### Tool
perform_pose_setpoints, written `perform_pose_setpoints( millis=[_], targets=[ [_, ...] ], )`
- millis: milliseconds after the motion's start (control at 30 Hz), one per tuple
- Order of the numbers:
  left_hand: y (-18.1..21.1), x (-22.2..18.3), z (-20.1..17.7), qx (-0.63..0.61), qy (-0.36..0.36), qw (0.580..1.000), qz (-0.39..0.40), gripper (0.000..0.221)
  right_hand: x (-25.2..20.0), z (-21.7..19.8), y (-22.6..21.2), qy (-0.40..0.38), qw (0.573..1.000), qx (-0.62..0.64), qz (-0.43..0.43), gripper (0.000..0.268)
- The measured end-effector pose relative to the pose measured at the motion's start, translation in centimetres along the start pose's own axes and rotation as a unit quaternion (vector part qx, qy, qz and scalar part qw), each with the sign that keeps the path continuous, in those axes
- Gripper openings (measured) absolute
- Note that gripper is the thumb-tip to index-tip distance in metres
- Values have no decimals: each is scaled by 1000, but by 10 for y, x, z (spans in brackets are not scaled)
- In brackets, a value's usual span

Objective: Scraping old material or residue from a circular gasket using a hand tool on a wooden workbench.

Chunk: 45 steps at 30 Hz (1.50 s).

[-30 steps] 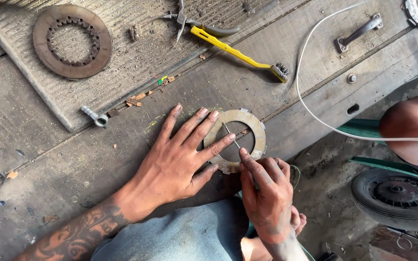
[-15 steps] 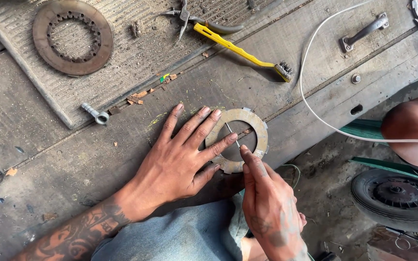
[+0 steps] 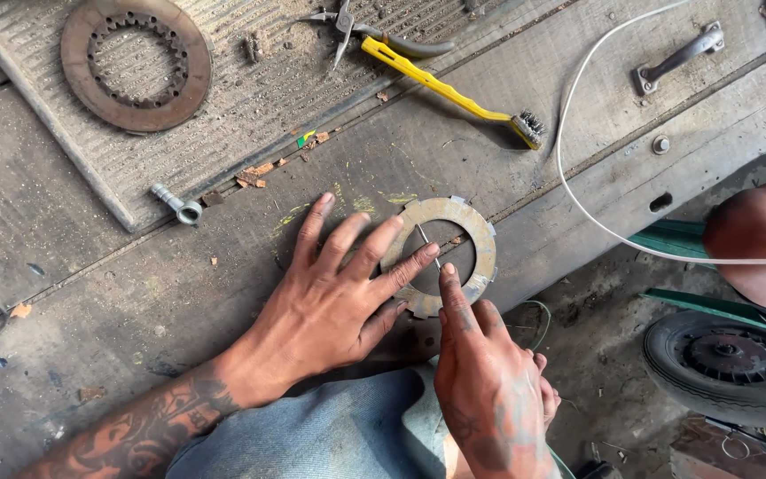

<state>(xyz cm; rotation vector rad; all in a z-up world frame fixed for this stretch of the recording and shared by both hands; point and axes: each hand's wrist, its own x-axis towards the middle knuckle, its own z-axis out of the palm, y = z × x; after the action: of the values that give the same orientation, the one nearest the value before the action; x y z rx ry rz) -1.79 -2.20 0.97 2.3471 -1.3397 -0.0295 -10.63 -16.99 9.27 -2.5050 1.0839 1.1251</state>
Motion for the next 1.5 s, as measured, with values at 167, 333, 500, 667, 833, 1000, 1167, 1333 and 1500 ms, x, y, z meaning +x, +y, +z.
perform_pose_setpoints(
  millis=[167,333,500,667,833,1000,1167,1333,1500],
  targets=[
    [2,3,-3,9,-13,1000,20,59,-4,-14,-14,-48,998,-15,31,64],
    [-1,5,-6,10,-4,1000,22,59,-7,-17,-22,-76,996,-16,46,64],
    [-4,3,-2,-22,33,999,38,50,-11,-8,-17,7,1000,-10,-26,64],
    [-3,0,1,-13,51,998,44,49,-6,3,1,90,984,95,-121,52],
    [1,-2,6,22,59,997,55,54,14,18,17,185,896,231,-331,45],
    [4,-6,6,5,-22,999,25,55,-5,10,6,139,960,145,-197,48],
    [2,-9,12,12,5,999,36,53,-10,13,8,159,959,120,-204,48],
    [0,-7,20,26,29,998,40,52,0,15,9,161,954,148,-206,47],
    [7,-10,17,32,46,998,36,50,14,26,21,163,933,206,-246,45]
  ],
)
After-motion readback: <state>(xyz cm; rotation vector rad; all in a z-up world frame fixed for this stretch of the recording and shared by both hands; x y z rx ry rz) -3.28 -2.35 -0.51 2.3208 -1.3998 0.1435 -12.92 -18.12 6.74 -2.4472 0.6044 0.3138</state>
